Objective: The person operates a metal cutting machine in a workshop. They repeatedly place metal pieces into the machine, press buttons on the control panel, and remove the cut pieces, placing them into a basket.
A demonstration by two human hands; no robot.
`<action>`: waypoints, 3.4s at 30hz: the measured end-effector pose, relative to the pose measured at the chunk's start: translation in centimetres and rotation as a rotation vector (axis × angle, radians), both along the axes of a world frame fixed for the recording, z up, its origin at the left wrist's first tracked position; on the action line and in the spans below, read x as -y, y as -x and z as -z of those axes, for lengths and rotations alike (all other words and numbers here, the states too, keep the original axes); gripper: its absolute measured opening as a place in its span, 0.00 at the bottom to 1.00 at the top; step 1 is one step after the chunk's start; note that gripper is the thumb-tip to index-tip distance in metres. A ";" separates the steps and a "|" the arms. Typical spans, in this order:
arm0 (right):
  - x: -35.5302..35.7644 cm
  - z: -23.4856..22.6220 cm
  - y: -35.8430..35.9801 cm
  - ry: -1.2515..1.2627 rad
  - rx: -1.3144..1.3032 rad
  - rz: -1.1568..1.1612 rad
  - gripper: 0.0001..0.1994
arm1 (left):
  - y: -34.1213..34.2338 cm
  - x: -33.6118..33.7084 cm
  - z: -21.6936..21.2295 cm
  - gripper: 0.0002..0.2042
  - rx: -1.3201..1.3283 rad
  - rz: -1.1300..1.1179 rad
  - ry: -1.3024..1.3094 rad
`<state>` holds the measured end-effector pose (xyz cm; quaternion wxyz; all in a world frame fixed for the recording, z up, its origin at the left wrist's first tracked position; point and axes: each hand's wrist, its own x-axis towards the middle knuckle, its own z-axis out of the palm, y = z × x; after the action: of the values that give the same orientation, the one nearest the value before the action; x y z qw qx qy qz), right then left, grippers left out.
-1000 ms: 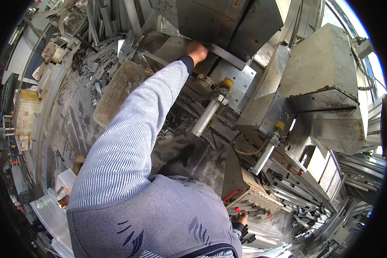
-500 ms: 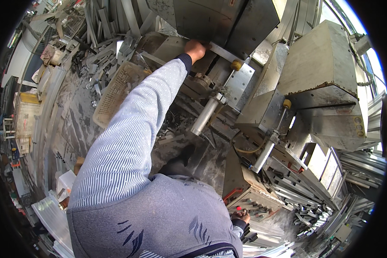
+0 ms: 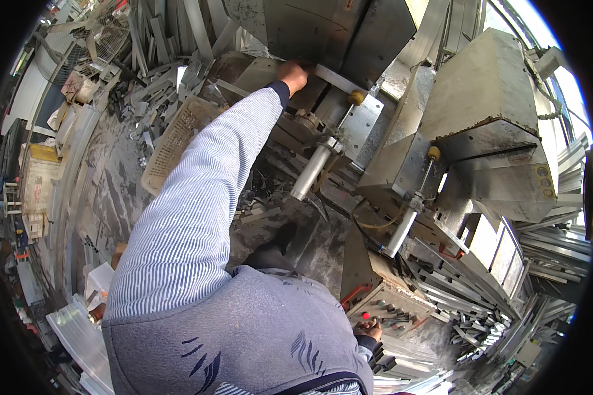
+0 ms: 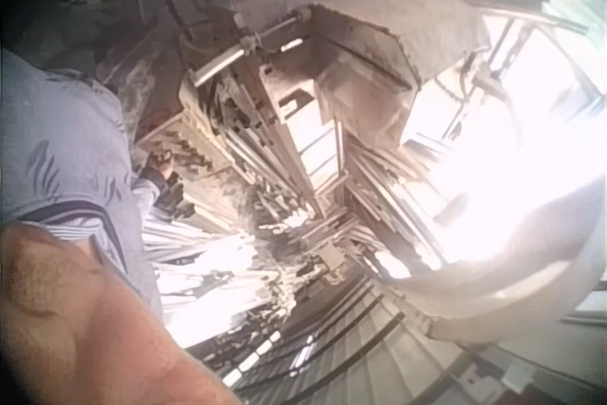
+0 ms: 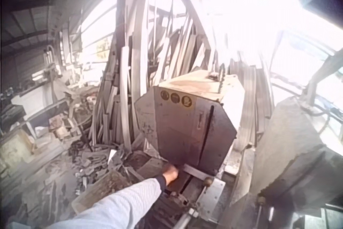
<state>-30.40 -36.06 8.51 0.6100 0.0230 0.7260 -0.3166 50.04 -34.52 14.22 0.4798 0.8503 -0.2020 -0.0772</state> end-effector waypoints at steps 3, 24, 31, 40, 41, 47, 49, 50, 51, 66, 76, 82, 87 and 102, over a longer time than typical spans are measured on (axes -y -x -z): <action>-0.1 -0.2 1.0 -0.001 -0.038 -0.051 0.11 | 0.8 -1.5 -1.8 0.14 0.066 -0.089 0.007; 4.2 5.5 12.1 0.497 -0.503 -0.216 0.27 | 46.8 -33.7 8.3 0.19 -0.469 0.051 -0.612; 3.2 4.1 10.6 0.662 -0.798 -0.576 0.28 | 51.4 -41.6 11.2 0.16 -0.252 0.103 -0.698; 1.9 3.8 11.1 0.797 -1.150 -0.637 0.24 | 45.6 -41.5 17.2 0.12 -0.820 0.078 -0.350; 1.9 3.5 11.0 0.836 -1.175 -0.650 0.25 | 45.9 -41.3 18.2 0.12 -0.706 0.108 -0.405; 2.7 1.2 10.9 0.776 -1.225 -0.863 0.29 | 47.2 -37.1 15.6 0.13 -1.060 0.313 -0.307; 3.1 0.6 10.7 0.698 -1.287 -0.962 0.30 | 50.2 -36.1 13.2 0.12 -0.670 0.245 -0.461; 3.4 0.5 10.6 0.651 -1.294 -1.018 0.31 | 50.6 -35.3 12.3 0.11 -0.653 0.218 -0.551; 3.6 0.4 10.5 0.598 -1.300 -1.064 0.31 | 50.8 -34.8 11.7 0.11 -0.626 0.232 -0.531; 4.4 -2.1 8.9 0.375 -1.306 -1.215 0.33 | 49.0 -33.5 12.1 0.13 -0.752 0.189 -0.458; 4.6 0.4 10.1 0.430 -1.373 -1.222 0.34 | 48.8 -33.1 11.0 0.14 -0.765 0.174 -0.491; 4.6 -0.2 9.7 0.398 -1.349 -1.217 0.33 | 48.4 -34.8 12.0 0.14 -0.753 0.186 -0.494; 4.7 -0.1 9.6 0.387 -1.347 -1.224 0.33 | 48.3 -35.4 12.5 0.14 -0.797 0.138 -0.484; 4.4 0.0 9.3 0.401 -1.383 -1.205 0.33 | 48.5 -35.6 12.6 0.12 -0.706 0.154 -0.485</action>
<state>-39.72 -40.46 8.52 0.0969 -0.6558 0.7486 -0.0099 1.56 1.13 1.60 0.2985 0.8423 -0.0642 -0.4442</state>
